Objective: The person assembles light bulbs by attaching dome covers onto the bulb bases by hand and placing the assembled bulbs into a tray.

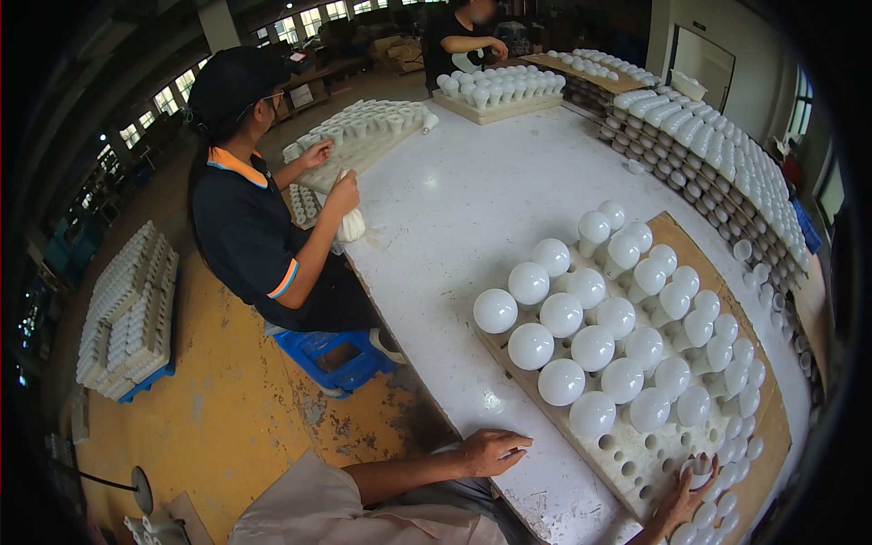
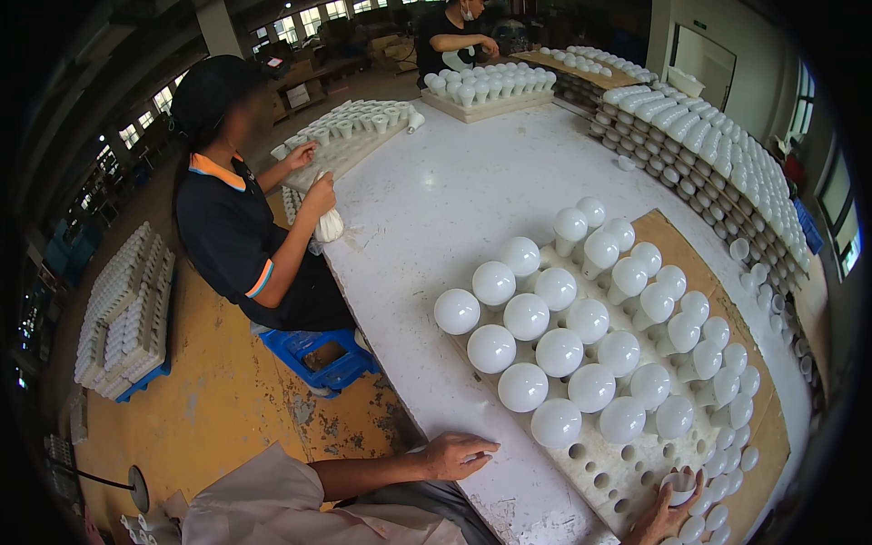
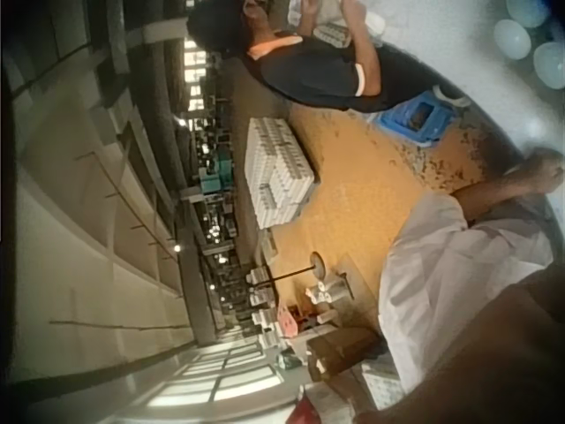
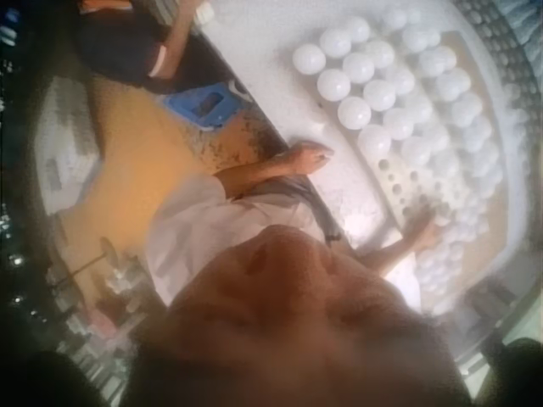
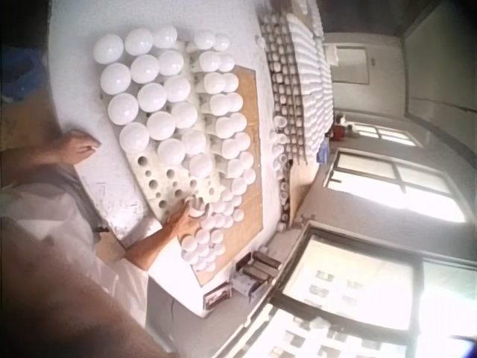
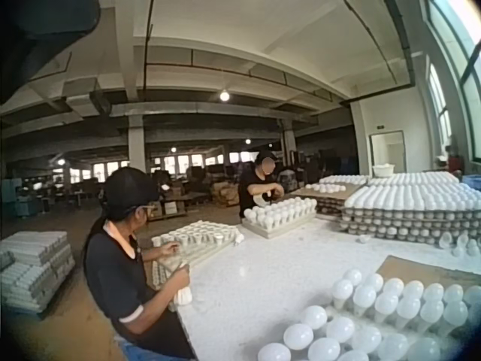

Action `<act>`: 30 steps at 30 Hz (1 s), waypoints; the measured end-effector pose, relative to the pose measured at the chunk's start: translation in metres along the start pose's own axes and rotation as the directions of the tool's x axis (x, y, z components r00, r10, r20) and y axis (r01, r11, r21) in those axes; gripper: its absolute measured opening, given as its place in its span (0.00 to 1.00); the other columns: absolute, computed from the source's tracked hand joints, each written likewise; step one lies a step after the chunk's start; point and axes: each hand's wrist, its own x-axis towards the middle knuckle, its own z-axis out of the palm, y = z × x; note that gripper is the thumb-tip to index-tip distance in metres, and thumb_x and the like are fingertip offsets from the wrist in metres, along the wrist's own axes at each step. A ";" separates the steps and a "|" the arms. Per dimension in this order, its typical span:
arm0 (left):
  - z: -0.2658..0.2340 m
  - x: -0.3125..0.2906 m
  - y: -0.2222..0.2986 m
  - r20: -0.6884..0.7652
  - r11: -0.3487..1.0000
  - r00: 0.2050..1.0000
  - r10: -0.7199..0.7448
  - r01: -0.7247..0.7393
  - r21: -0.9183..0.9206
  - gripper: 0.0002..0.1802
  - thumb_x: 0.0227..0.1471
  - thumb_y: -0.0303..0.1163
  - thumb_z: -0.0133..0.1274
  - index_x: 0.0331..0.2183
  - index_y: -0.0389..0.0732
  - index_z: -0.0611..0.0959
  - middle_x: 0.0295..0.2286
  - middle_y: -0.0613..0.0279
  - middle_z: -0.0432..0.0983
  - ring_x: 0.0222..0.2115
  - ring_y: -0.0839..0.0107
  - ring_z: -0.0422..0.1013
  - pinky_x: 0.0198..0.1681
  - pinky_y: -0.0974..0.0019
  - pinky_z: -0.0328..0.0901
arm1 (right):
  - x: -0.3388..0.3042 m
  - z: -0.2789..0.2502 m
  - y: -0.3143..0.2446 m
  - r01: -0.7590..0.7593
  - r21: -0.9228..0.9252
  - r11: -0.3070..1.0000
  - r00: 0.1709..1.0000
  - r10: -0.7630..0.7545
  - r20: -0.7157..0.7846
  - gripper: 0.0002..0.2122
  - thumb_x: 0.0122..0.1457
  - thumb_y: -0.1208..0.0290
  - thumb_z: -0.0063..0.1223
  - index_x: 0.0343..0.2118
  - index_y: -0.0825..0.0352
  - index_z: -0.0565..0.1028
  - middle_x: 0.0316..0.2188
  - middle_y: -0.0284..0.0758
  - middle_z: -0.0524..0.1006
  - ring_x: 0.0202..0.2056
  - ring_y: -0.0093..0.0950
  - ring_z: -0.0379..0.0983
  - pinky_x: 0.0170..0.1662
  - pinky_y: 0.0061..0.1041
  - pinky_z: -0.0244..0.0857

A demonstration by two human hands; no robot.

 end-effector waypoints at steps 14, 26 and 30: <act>0.003 -0.003 -0.003 -0.019 0.999 1.000 0.023 -0.023 0.022 0.12 0.44 0.24 0.58 0.35 0.38 0.79 0.29 0.58 0.79 0.21 0.68 0.75 0.26 0.67 0.71 | 0.003 -0.005 0.008 -0.022 0.025 0.999 0.999 0.021 0.038 0.27 0.57 0.66 0.47 0.60 0.59 0.56 0.53 0.42 0.63 0.52 0.36 0.62 0.48 0.33 0.59; 0.004 -0.007 -0.006 0.001 1.000 1.000 0.002 -0.002 0.022 0.12 0.44 0.24 0.57 0.35 0.38 0.79 0.29 0.58 0.79 0.22 0.66 0.75 0.27 0.66 0.71 | -0.017 0.017 -0.043 -0.240 -0.529 0.814 0.969 0.165 -0.186 0.29 0.55 0.49 0.52 0.51 0.68 0.69 0.34 0.41 0.79 0.30 0.32 0.76 0.31 0.24 0.72; 0.002 -0.005 -0.003 0.057 0.997 0.996 -0.076 0.076 0.003 0.12 0.46 0.27 0.56 0.36 0.38 0.78 0.29 0.57 0.78 0.25 0.62 0.75 0.30 0.64 0.71 | -0.017 0.019 -0.046 -0.259 -0.542 0.800 0.963 0.173 -0.205 0.28 0.55 0.49 0.51 0.51 0.68 0.69 0.34 0.41 0.79 0.30 0.32 0.76 0.31 0.24 0.72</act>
